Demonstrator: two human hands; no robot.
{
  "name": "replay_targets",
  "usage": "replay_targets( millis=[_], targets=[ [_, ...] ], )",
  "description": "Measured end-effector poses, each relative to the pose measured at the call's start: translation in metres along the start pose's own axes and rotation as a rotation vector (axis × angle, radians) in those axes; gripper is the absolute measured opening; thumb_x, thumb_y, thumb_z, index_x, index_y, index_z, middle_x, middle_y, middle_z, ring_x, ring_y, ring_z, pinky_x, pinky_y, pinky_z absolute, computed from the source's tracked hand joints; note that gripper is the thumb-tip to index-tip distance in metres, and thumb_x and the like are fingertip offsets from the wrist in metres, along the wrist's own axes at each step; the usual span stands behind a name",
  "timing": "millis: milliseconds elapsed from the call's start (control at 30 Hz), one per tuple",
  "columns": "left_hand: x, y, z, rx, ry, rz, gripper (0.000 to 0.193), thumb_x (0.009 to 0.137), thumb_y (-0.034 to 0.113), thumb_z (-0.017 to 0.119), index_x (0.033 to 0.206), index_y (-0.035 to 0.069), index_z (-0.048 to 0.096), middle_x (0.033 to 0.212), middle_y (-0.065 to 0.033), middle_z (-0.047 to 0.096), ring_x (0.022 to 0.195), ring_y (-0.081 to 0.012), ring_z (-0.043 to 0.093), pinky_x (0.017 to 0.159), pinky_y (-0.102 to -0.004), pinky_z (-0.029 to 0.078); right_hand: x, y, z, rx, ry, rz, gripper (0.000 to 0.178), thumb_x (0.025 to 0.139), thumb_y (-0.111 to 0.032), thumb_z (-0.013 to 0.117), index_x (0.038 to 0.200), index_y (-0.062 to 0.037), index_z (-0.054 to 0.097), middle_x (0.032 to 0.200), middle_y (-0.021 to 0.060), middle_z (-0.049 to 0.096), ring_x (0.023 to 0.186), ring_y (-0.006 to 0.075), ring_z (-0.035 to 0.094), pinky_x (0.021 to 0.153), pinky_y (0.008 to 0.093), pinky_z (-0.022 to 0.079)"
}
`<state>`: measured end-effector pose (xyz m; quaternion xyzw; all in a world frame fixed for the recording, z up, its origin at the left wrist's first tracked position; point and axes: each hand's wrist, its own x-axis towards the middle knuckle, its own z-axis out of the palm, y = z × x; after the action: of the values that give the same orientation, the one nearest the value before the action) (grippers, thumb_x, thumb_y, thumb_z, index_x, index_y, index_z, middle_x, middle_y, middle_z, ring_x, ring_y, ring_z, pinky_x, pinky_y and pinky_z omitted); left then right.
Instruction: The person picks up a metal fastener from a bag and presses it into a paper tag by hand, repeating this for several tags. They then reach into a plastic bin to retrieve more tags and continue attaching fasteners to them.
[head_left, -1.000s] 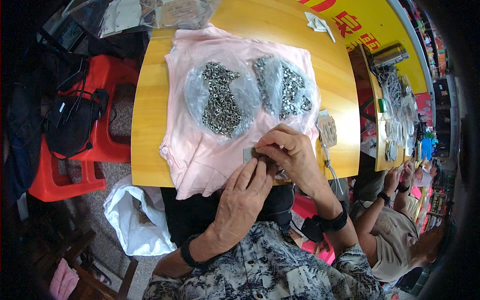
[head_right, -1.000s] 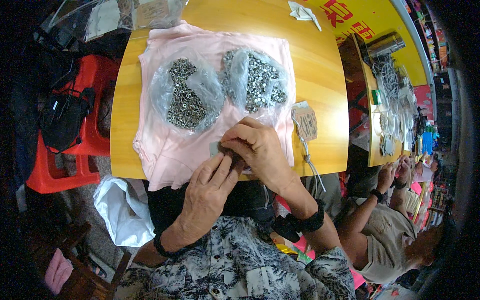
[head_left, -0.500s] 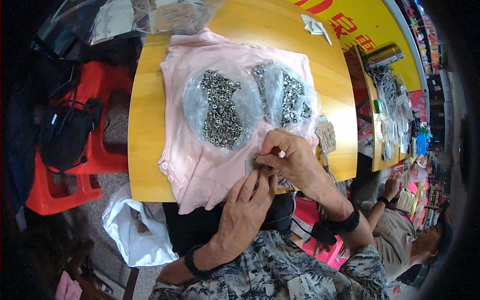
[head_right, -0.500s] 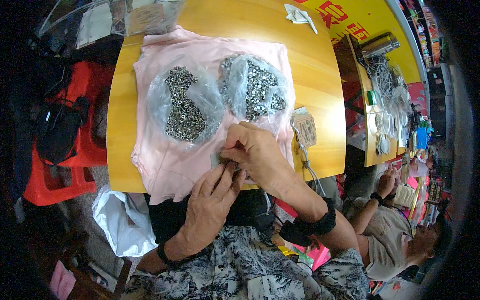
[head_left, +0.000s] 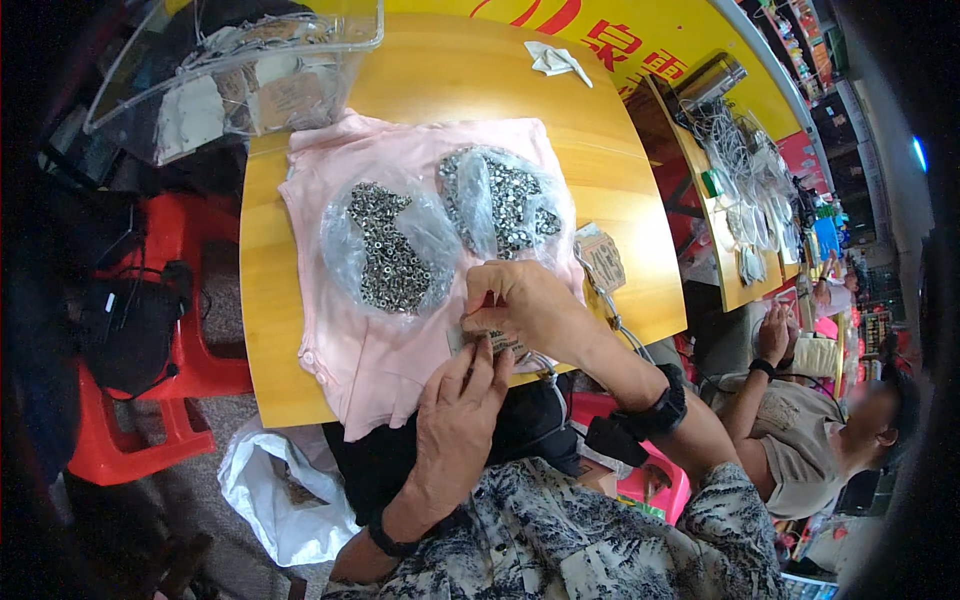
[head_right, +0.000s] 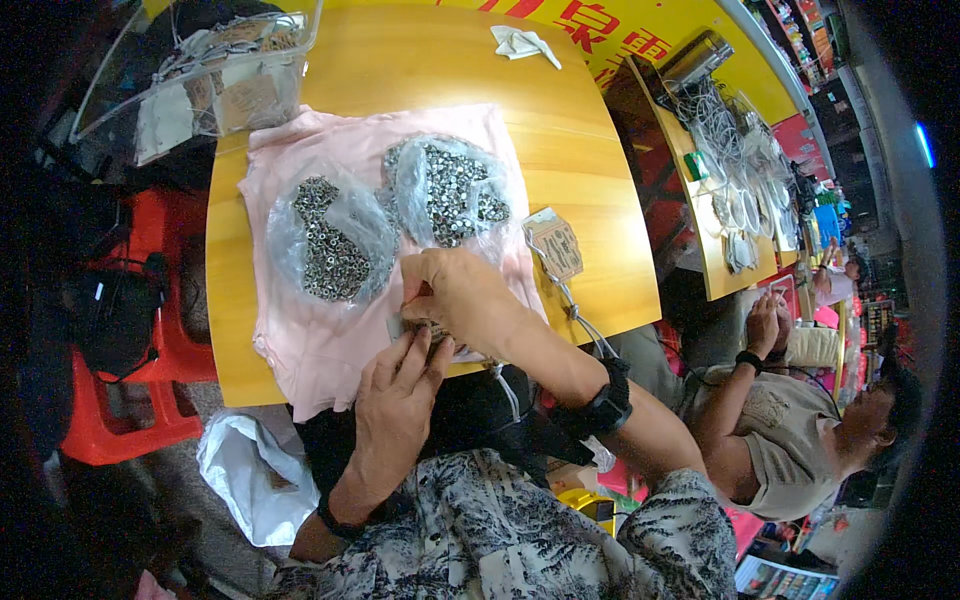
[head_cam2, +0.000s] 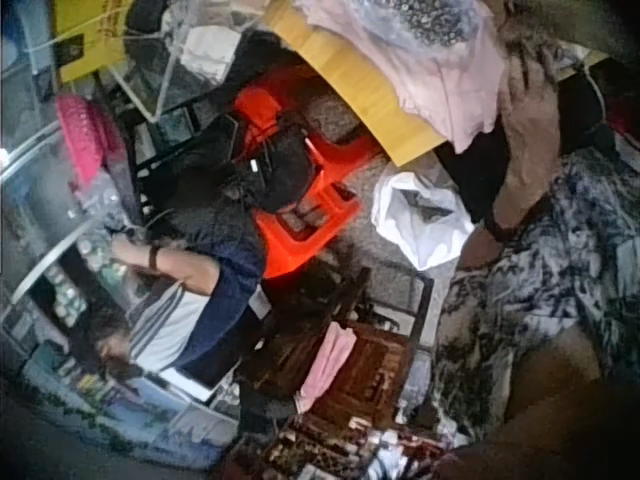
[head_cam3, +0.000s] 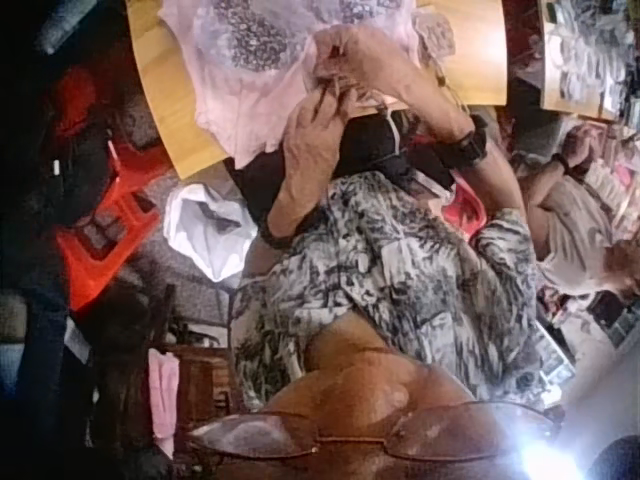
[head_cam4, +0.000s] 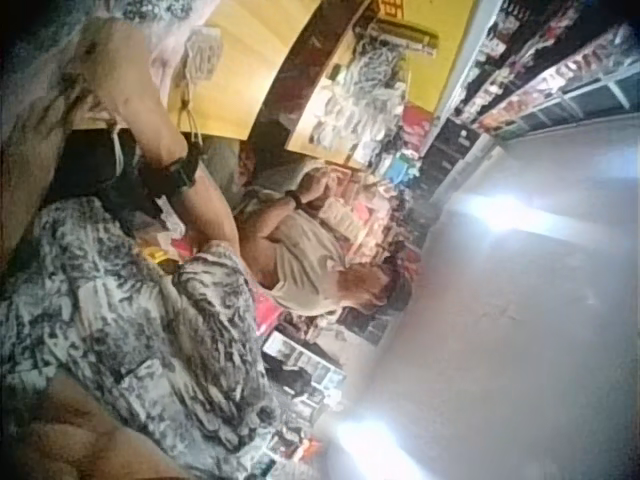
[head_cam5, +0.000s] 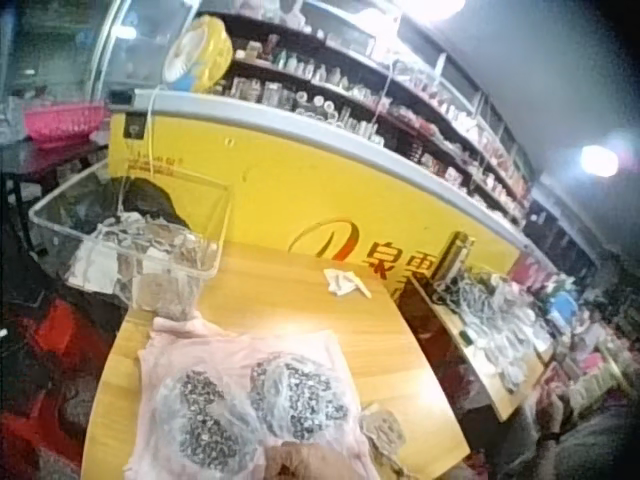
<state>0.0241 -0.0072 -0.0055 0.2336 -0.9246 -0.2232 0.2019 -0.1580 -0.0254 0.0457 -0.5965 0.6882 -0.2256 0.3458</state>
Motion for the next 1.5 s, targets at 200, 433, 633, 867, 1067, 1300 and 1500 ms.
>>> replay_targets(
  millis=[200, 433, 633, 867, 1067, 1300, 1500],
  targets=[
    [0.006, 0.007, -0.006, -0.081, 0.091, -0.054, 0.04, 0.081, 0.006, 0.059, 0.122, 0.006, 0.062, 0.125, -0.0109, 0.057, 0.117, -0.0267, 0.052, 0.099, -0.039, 0.04, -0.038, -0.001, -0.009, 0.067, 0.276, 0.018, 0.014, 0.078, -0.012, 0.072, 0.082, -0.0012, 0.064, 0.085, 0.0165, 0.064, 0.075, 0.0313, 0.064, 0.066, 0.0395, 0.05],
    [0.014, 0.013, -0.009, -0.03, 0.105, -0.065, 0.042, 0.076, -0.002, 0.068, 0.117, 0.005, 0.064, 0.118, -0.0115, 0.058, 0.106, -0.0299, 0.056, 0.091, -0.0394, 0.045, -0.096, 0.056, -0.02, -0.485, 0.752, 0.18, 0.039, 0.078, -0.016, 0.074, 0.11, -0.0015, 0.056, 0.103, 0.0173, 0.057, 0.097, 0.036, 0.053, 0.082, 0.0439, 0.044],
    [0.029, 0.031, -0.007, -0.056, 0.07, 0.011, 0.038, 0.077, -0.003, 0.067, 0.114, 0.005, 0.065, 0.117, -0.0124, 0.058, 0.107, -0.0313, 0.056, 0.091, -0.0402, 0.044, -0.105, 0.075, -0.015, -0.254, 0.81, 0.312, 0.042, 0.079, -0.011, 0.071, 0.114, 0.0014, 0.052, 0.104, 0.0203, 0.056, 0.096, 0.0395, 0.054, 0.083, 0.0444, 0.046],
    [0.039, 0.038, 0.012, 0.011, -0.005, 0.166, 0.037, 0.074, -0.004, 0.065, 0.11, 0.005, 0.066, 0.118, -0.0129, 0.057, 0.107, -0.0325, 0.055, 0.091, -0.0407, 0.045, -0.123, 0.094, -0.025, -0.078, 0.844, 0.317, 0.041, 0.083, -0.002, 0.061, 0.122, -0.0012, 0.049, 0.09, 0.0224, 0.063, 0.084, 0.0387, 0.062, 0.074, 0.0445, 0.049],
    [0.032, 0.034, -0.013, -0.112, 0.069, 0.069, 0.023, 0.079, -0.006, 0.06, 0.1, 0.003, 0.066, 0.112, -0.0139, 0.062, 0.106, -0.031, 0.058, 0.09, -0.0396, 0.047, -0.133, 0.096, -0.027, 0.098, 0.858, 0.378, 0.043, 0.083, -0.005, 0.061, 0.125, -0.002, 0.049, 0.076, 0.0174, 0.061, 0.066, 0.032, 0.061, 0.064, 0.0412, 0.049],
    [-0.017, 0.004, -0.098, -0.569, 0.682, -0.442, 0.01, 0.098, 0.005, 0.048, 0.107, 0.003, 0.051, 0.1, -0.0146, 0.067, 0.091, -0.0204, 0.066, 0.082, -0.0331, 0.052, -0.13, 0.126, -0.014, 0.043, 0.848, 0.316, 0.057, 0.085, -0.008, 0.067, 0.136, -0.0051, 0.043, 0.078, 0.0073, 0.057, 0.067, 0.0166, 0.054, 0.062, 0.0327, 0.048],
    [-0.118, -0.06, -0.137, -0.609, 0.598, -0.821, 0.013, 0.097, 0.011, 0.055, 0.106, 0.003, 0.057, 0.097, -0.0091, 0.069, 0.088, -0.0128, 0.064, 0.079, -0.0272, 0.05, -0.133, 0.168, -0.026, 0.217, 0.858, 0.29, 0.05, 0.09, -0.009, 0.065, 0.137, -0.003, 0.046, 0.08, 0.0009, 0.054, 0.07, 0.0086, 0.048, 0.06, 0.0218, 0.041]
  ],
)
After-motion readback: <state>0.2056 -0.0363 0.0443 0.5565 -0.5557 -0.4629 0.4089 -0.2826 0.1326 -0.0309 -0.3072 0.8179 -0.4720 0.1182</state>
